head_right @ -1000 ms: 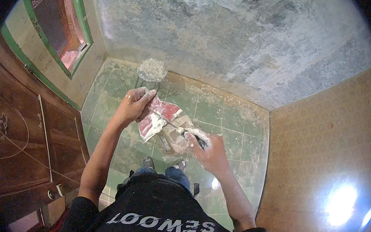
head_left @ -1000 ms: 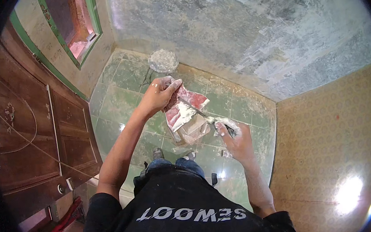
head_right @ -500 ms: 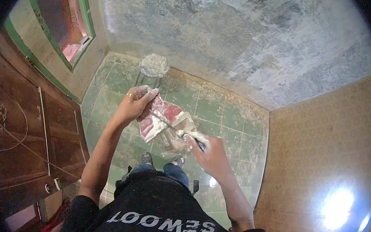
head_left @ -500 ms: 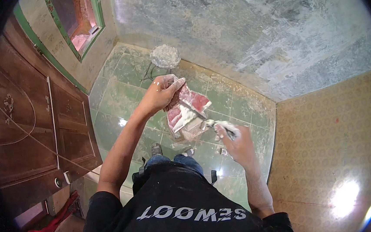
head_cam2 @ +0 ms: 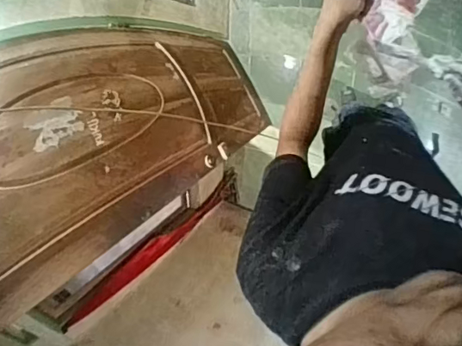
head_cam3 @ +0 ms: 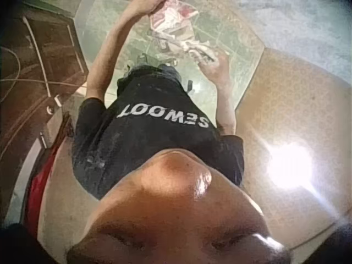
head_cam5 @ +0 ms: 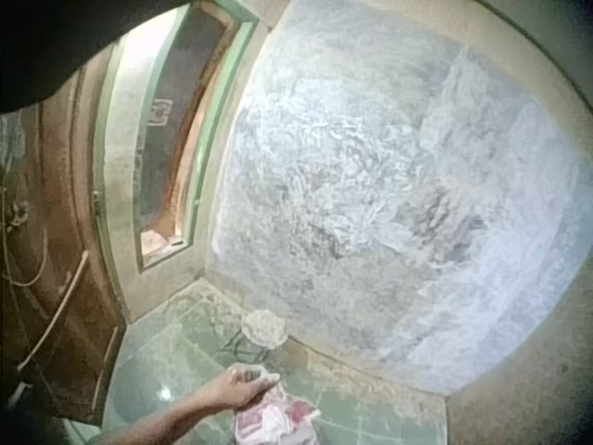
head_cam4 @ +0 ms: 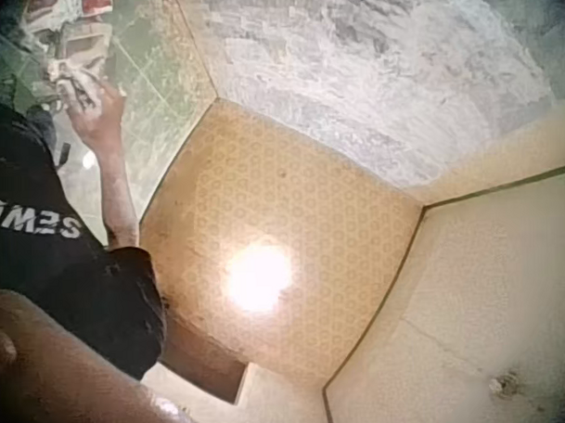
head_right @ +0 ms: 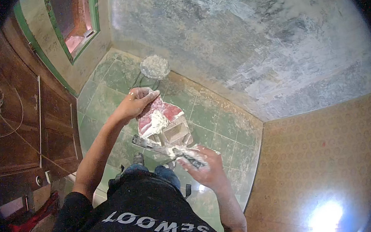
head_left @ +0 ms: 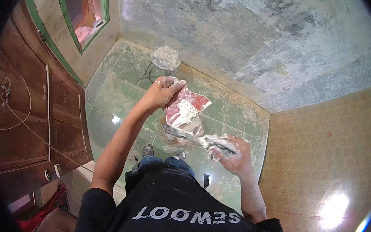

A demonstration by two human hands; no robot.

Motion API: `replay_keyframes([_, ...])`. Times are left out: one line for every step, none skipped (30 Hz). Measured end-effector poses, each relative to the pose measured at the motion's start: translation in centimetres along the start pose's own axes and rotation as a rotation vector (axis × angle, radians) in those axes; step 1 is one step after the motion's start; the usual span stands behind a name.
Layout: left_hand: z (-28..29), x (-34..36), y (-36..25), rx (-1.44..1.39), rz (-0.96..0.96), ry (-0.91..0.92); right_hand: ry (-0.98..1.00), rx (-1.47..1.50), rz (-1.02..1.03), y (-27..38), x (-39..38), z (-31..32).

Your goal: The person applies wall putty to a damaged wall using a putty knife and a larger scraper.

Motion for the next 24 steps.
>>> replay_keyframes([-0.1,0.1,0.3,-0.023,0.017,0.024,0.048,-0.158,0.089,0.6,0.0,-0.5])
replay_keyframes([-0.1,0.2,0.4,-0.024,0.016,0.025,0.048,-0.16,0.089,0.4,0.2,-0.6])
replay_keyframes([-0.2,0.3,0.5,-0.029,0.0,0.039,0.011,-0.132,0.015,-0.4,0.4,-0.4])
replay_keyframes([-0.4,0.3,0.5,-0.035,-0.016,0.05,-0.023,-0.104,-0.059,-1.2,0.6,-0.2])
replay_keyframes([-0.4,0.3,0.5,-0.036,-0.017,0.05,-0.023,-0.105,-0.058,-1.3,0.8,-0.1])
replay_keyframes([-0.5,0.3,0.5,-0.052,-0.012,0.063,-0.053,-0.127,-0.021,-1.2,1.0,0.3])
replay_keyframes([-0.7,0.2,0.6,-0.068,-0.007,0.076,-0.084,-0.149,0.015,-1.1,1.2,0.7])
replay_keyframes([-0.7,0.1,0.5,-0.069,-0.008,0.076,-0.084,-0.15,0.016,-1.0,1.5,0.9])
replay_keyframes([-0.6,0.0,0.4,-0.048,-0.006,0.057,-0.075,-0.057,-0.064,-1.2,1.9,1.2])
replay_keyframes([-0.5,-0.2,0.2,-0.027,-0.004,0.036,-0.064,0.036,-0.142,-1.4,2.1,1.2])
replay_keyframes([-0.5,-0.3,0.1,-0.028,-0.005,0.034,-0.063,0.035,-0.14,-1.0,2.2,1.2])
replay_keyframes([-0.4,-0.3,-0.3,-0.015,-0.045,0.001,-0.01,0.069,-0.208,-1.1,2.2,0.8])
replay_keyframes([-0.3,-0.4,-0.6,0.0,-0.086,-0.032,0.041,0.103,-0.275,-1.3,2.1,0.4])
replay_keyframes([-0.4,-0.4,-0.5,0.0,-0.086,-0.031,0.04,0.104,-0.275,-1.3,2.3,0.3])
replay_keyframes([-0.2,-0.5,-0.7,0.034,-0.148,-0.104,-0.009,0.114,-0.364,-1.9,2.4,0.3])
replay_keyframes([0.1,-0.7,-1.0,0.066,-0.21,-0.179,-0.056,0.123,-0.452,-2.5,2.4,0.5])
replay_keyframes([-0.1,-0.9,-1.0,0.065,-0.21,-0.18,-0.054,0.122,-0.452,-2.4,2.1,0.6])
replay_keyframes([0.0,-1.1,-1.3,0.015,-0.232,-0.217,-0.102,0.158,-0.407,-2.0,1.8,0.9])
replay_keyframes([0.1,-1.4,-1.6,-0.034,-0.254,-0.252,-0.151,0.195,-0.364,-1.6,1.5,1.2])
replay_keyframes([0.2,-1.5,-1.6,-0.033,-0.253,-0.252,-0.151,0.197,-0.364,-1.6,1.4,1.2])
replay_keyframes([0.4,-1.8,-1.7,0.046,-0.247,-0.292,-0.107,0.103,-0.428,-2.0,1.3,0.9])
replay_keyframes([0.7,-1.9,-1.6,0.124,-0.242,-0.335,-0.06,0.01,-0.488,-2.3,1.3,0.6])
replay_keyframes([0.6,-1.8,-1.2,0.125,-0.241,-0.338,-0.057,0.011,-0.486,-2.3,1.0,0.5])
replay_keyframes([0.3,-1.5,-0.3,0.082,-0.238,-0.336,-0.109,0.062,-0.376,-1.7,0.8,0.6])
Point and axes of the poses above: each hand's wrist, its own x-axis towards the middle knuckle, its own z-axis out of the back of the hand, y = z × x, the point moved 6 cm from there along x, towards the middle knuckle, and after that the axes turned 15 degrees about x, right-handed, at the moved point
